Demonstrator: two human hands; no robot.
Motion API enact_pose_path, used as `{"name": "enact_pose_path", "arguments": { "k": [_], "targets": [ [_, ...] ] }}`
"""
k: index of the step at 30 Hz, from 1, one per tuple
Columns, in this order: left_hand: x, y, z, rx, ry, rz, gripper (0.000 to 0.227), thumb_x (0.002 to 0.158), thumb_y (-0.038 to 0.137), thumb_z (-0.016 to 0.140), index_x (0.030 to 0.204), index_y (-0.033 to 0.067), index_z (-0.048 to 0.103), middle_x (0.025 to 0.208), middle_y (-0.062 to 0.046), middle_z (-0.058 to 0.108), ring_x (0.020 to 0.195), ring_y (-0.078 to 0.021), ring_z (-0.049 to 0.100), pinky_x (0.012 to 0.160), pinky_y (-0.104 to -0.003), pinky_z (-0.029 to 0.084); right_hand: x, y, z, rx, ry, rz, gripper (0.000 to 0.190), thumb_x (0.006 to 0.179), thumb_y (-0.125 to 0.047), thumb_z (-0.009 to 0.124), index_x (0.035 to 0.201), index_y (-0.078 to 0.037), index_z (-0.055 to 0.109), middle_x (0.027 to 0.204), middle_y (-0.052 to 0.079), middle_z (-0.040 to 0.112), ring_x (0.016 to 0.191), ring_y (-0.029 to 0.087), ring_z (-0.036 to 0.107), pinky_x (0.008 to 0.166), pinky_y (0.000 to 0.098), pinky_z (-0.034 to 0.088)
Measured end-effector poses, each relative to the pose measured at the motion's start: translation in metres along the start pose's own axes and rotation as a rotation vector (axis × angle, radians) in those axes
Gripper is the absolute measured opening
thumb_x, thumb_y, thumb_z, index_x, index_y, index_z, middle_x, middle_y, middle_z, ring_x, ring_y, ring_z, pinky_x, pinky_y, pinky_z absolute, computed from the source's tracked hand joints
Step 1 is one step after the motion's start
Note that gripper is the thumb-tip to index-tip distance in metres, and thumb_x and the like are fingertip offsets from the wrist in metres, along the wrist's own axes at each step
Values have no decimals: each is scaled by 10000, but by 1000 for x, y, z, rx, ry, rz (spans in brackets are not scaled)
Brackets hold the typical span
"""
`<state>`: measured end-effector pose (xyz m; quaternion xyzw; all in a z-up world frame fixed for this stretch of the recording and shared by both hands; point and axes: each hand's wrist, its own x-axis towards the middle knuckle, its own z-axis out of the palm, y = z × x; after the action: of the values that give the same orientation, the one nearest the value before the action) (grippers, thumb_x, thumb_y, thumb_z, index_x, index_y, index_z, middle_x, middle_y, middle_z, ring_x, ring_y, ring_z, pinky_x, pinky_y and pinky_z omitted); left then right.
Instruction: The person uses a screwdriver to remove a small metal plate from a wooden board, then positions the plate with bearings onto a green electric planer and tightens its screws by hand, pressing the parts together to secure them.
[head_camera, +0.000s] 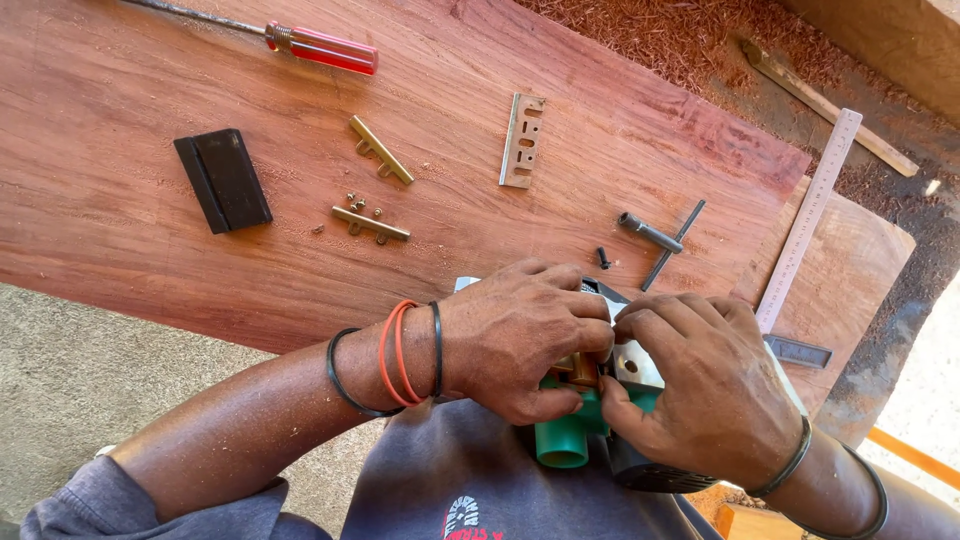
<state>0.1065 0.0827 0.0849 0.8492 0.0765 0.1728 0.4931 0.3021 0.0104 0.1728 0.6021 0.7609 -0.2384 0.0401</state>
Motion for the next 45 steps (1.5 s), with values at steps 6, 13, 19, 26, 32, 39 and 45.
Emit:
{"name": "enact_pose_path", "arguments": {
  "k": [6, 13, 19, 26, 32, 39, 45],
  "targets": [
    [0, 2, -2, 51, -12, -19, 356, 691, 399, 765, 908, 131, 682, 1006, -39, 664, 1085, -286, 610, 879, -496, 471, -4, -11, 3, -35, 74, 34, 426, 616, -269, 747, 973, -49, 669, 1025, 139, 707, 975, 330, 645, 915, 497, 420],
    [-2, 3, -4, 58, 3, -5, 412, 712, 418, 757, 994, 126, 689, 1071, -47, 675, 1123, -298, 600, 891, -490, 465, -8, -8, 5, -27, 134, 16, 418, 617, -258, 728, 986, -78, 654, 1006, 125, 702, 996, 341, 642, 1009, 557, 404],
    [-6, 1, -24, 5, 89, -57, 560, 828, 526, 737, 1153, 76, 661, 1132, -134, 621, 1144, -326, 587, 1007, -476, 454, -11, 4, 7, 29, 88, 52, 475, 621, -314, 782, 1019, -81, 672, 984, 103, 703, 1024, 339, 637, 1084, 622, 358],
    [2, -24, -29, 225, 60, -198, 532, 809, 505, 753, 1120, 80, 682, 1125, -133, 636, 1114, -324, 585, 968, -485, 444, -12, 8, 11, 83, 93, 30, 498, 628, -320, 781, 1049, -83, 661, 1057, 105, 698, 1102, 347, 621, 1122, 649, 307],
    [-1, -57, -71, 539, 156, -476, 450, 865, 395, 733, 1182, 80, 677, 1162, -114, 626, 1122, -285, 578, 990, -465, 453, -15, 13, 13, 103, 117, 31, 532, 626, -346, 779, 1071, -81, 655, 1049, 117, 692, 1091, 355, 613, 1121, 655, 293],
    [19, -35, -68, 554, 135, -385, 579, 818, 487, 754, 1174, 39, 664, 1196, -176, 596, 1153, -316, 561, 956, -483, 447, -17, 14, 12, 123, 121, 54, 554, 631, -378, 781, 1074, -74, 646, 1011, 128, 677, 1066, 365, 610, 1126, 654, 288],
    [43, 3, -55, 274, -295, -417, 625, 749, 600, 706, 1135, 108, 684, 1159, -129, 610, 1199, -290, 535, 1045, -456, 425, -18, 15, 13, 143, 118, 64, 521, 635, -376, 779, 1053, -89, 656, 1001, 105, 687, 1059, 346, 617, 1123, 649, 293]
  ]
}}
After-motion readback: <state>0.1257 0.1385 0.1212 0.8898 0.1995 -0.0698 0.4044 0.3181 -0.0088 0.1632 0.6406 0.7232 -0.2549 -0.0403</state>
